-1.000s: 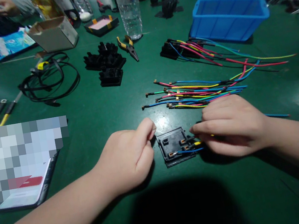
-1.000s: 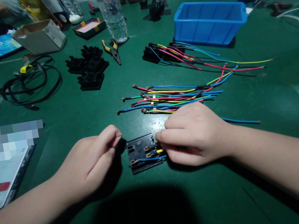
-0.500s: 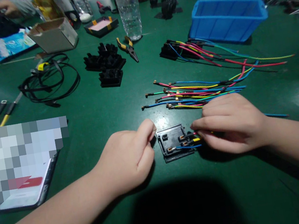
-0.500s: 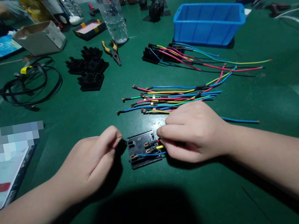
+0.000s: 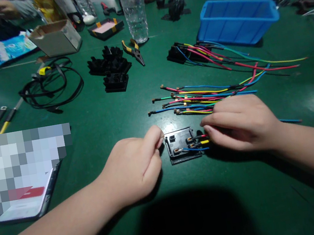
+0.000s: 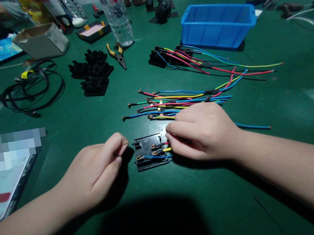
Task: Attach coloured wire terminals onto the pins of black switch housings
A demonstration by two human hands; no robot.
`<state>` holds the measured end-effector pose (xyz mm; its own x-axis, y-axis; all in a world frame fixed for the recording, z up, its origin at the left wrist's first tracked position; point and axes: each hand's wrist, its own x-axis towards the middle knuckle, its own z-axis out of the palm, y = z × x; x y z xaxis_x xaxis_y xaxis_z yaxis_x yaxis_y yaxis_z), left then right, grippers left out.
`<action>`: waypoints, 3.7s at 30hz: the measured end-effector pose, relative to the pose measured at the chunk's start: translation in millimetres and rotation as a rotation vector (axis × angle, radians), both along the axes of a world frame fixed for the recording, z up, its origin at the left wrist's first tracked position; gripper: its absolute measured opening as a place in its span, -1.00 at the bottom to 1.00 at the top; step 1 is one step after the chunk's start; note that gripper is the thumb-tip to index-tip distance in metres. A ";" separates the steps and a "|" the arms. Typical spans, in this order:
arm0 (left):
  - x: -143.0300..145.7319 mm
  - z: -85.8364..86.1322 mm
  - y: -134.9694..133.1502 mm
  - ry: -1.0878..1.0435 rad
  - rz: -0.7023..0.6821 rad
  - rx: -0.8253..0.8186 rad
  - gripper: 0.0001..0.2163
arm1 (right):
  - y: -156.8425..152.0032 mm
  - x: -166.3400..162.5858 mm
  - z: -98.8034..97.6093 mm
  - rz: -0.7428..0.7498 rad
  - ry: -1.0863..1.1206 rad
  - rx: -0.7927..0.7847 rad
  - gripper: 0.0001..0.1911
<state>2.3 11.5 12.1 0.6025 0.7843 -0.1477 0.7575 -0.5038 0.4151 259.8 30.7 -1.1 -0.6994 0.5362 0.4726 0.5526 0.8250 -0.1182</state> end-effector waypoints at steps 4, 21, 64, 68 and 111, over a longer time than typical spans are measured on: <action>0.9 0.4 0.0 0.021 -0.012 0.003 -0.94 | -0.8 0.7 2.4 -0.210 0.130 0.094 -0.93; -0.9 -2.9 0.2 0.040 -0.025 0.032 -0.94 | 3.4 0.0 -1.1 -0.339 0.092 0.046 -0.91; 0.7 -0.9 0.5 0.135 -0.054 0.051 -0.93 | 6.7 -0.6 -4.2 -0.345 -0.034 -0.121 -0.76; 0.3 -0.9 0.4 0.126 -0.047 0.058 -0.92 | 6.5 -1.1 -3.7 -0.350 -0.033 -0.134 -0.77; 2.3 1.1 1.0 0.140 -0.054 0.046 -0.91 | 8.9 0.7 -8.0 -0.316 -0.096 -0.153 -0.75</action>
<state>4.6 12.6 13.3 0.6197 0.7594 -0.1981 0.7780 -0.5612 0.2824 260.5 39.7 -9.1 -0.5248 0.7925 0.3107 0.7923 0.5882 -0.1623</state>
